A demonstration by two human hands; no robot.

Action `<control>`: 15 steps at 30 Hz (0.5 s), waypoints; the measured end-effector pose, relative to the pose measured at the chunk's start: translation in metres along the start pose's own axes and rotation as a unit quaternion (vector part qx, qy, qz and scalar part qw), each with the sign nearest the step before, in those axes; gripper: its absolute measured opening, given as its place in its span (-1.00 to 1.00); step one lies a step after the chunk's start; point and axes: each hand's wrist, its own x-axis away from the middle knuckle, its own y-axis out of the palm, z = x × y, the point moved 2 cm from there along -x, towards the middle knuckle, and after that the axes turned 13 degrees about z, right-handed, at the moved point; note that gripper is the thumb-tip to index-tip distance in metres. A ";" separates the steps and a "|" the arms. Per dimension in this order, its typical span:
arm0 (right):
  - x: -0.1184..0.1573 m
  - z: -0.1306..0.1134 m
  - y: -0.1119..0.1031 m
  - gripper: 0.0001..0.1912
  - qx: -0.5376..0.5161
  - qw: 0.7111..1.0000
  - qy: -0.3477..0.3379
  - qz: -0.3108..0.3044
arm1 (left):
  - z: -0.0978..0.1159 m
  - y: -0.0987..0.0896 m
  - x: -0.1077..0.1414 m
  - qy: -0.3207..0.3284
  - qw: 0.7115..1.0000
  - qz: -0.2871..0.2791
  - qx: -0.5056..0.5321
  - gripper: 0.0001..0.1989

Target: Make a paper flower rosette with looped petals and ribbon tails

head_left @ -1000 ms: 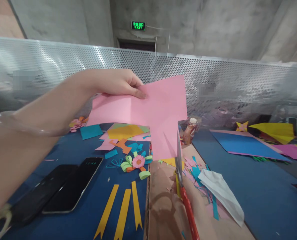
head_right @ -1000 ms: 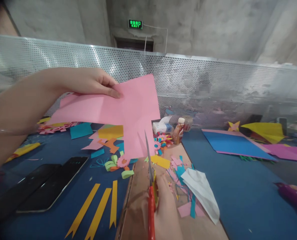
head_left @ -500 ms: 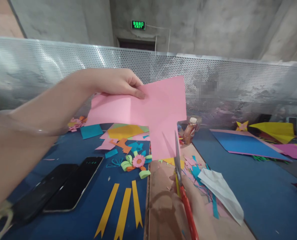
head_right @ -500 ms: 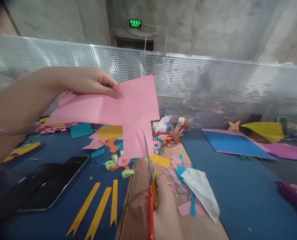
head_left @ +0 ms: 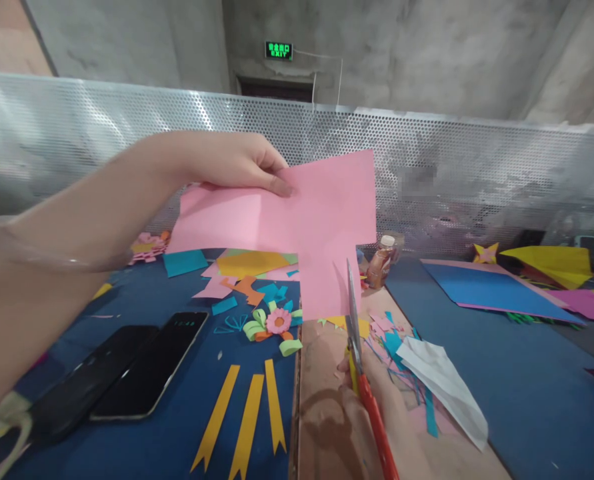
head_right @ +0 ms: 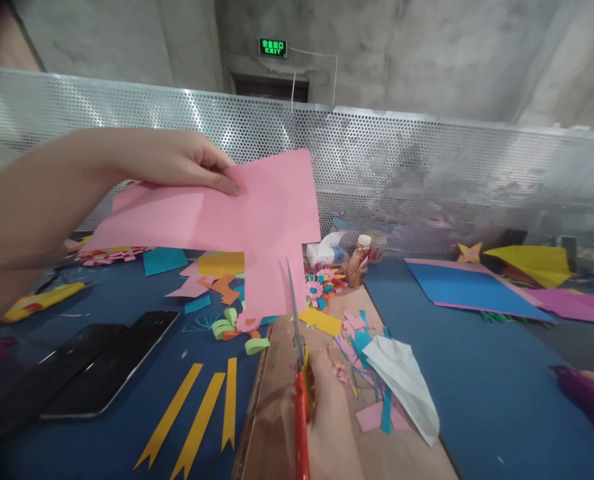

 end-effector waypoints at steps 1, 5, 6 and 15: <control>0.001 0.001 0.000 -0.75 0.001 1.000 0.000 -0.001 | 0.000 0.000 0.000 -0.003 1.000 0.002 -0.002 -0.45; 0.003 0.004 0.000 -0.75 0.005 1.000 0.000 -0.005 | 0.000 -0.002 0.000 -0.009 1.000 0.016 -0.025 -0.44; 0.004 0.005 0.000 -0.75 0.005 1.000 0.001 -0.006 | 0.000 -0.002 0.000 -0.009 0.999 0.018 -0.027 -0.44; 0.002 0.002 -0.001 -0.70 0.004 1.000 0.005 -0.006 | 0.000 -0.002 0.000 -0.017 0.999 0.017 -0.030 -0.46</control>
